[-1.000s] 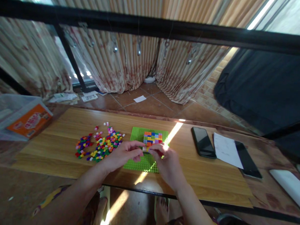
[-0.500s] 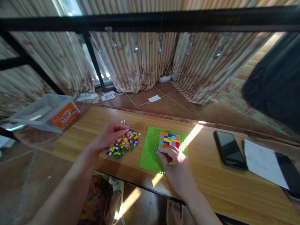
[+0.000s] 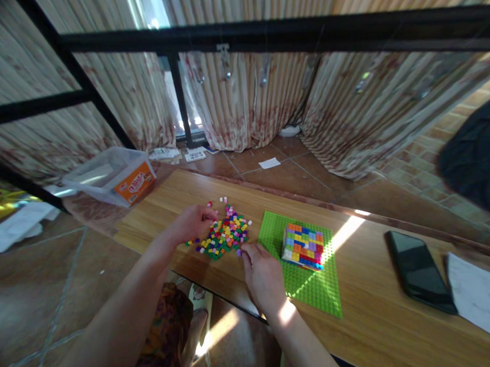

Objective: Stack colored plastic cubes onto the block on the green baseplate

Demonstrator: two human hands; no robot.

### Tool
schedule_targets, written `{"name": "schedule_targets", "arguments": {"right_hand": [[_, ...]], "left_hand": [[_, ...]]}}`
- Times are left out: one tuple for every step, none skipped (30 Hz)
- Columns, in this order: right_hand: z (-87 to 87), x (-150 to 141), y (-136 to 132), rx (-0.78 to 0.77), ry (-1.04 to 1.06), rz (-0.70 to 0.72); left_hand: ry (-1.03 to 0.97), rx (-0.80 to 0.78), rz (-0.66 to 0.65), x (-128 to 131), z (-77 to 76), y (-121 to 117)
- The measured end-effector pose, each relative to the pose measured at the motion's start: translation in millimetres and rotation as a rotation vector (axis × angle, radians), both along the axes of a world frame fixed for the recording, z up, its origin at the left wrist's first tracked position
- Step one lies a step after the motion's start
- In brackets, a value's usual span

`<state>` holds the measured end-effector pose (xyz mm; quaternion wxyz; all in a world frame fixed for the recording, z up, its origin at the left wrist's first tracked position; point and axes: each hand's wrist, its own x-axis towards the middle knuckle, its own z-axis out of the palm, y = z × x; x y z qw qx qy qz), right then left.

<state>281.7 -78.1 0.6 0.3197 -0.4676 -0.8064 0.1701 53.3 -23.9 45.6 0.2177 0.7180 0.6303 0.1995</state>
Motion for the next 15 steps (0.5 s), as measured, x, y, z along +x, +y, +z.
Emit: {"name": "schedule_targets", "arguments": {"right_hand": [[-1.6,0.0,0.8,0.001,-0.003,-0.009],[-3.1,0.2,1.4,0.001,-0.008,-0.018],[-4.2,0.6,1.8,0.001,-0.012,-0.025],[-5.0,1.1,1.9,0.000,-0.015,-0.029],[-5.4,1.5,1.9,-0.001,-0.015,-0.031],[-5.4,1.8,1.8,-0.001,-0.014,-0.029],[-5.2,2.1,1.5,0.000,-0.012,-0.026],[-4.7,2.2,1.2,0.001,-0.009,-0.023],[-4.2,2.4,0.9,0.002,-0.008,-0.022],[-3.6,2.5,0.6,0.003,-0.009,-0.022],[-3.1,2.7,0.3,0.005,-0.011,-0.022],[-2.6,3.0,0.1,0.006,-0.013,-0.022],[-2.1,3.4,-0.1,0.006,-0.015,-0.021],[-1.7,3.9,-0.2,0.007,-0.016,-0.021],[-1.3,4.5,-0.2,0.007,-0.016,-0.021]], "left_hand": [[0.027,0.018,0.003,3.6,-0.7,0.5],[0.046,0.037,-0.005,7.7,-1.2,0.7],[0.058,0.057,-0.021,12.2,-1.6,0.7],[0.066,0.076,-0.042,16.6,-2.0,0.6],[0.074,0.091,-0.062,20.8,-2.3,0.5],[0.082,0.103,-0.078,24.6,-2.8,0.4],[0.090,0.110,-0.089,27.9,-3.3,0.5],[0.098,0.113,-0.094,30.8,-4.0,0.7],[0.106,0.112,-0.096,33.3,-4.8,1.0],[0.114,0.110,-0.095,35.6,-5.7,1.4],[0.123,0.107,-0.091,37.8,-6.6,1.8],[0.131,0.102,-0.086,39.8,-7.3,2.2],[0.141,0.093,-0.080,41.8,-8.0,2.7],[0.152,0.080,-0.072,43.6,-8.4,3.1],[0.162,0.065,-0.064,45.2,-8.7,3.6]]}}
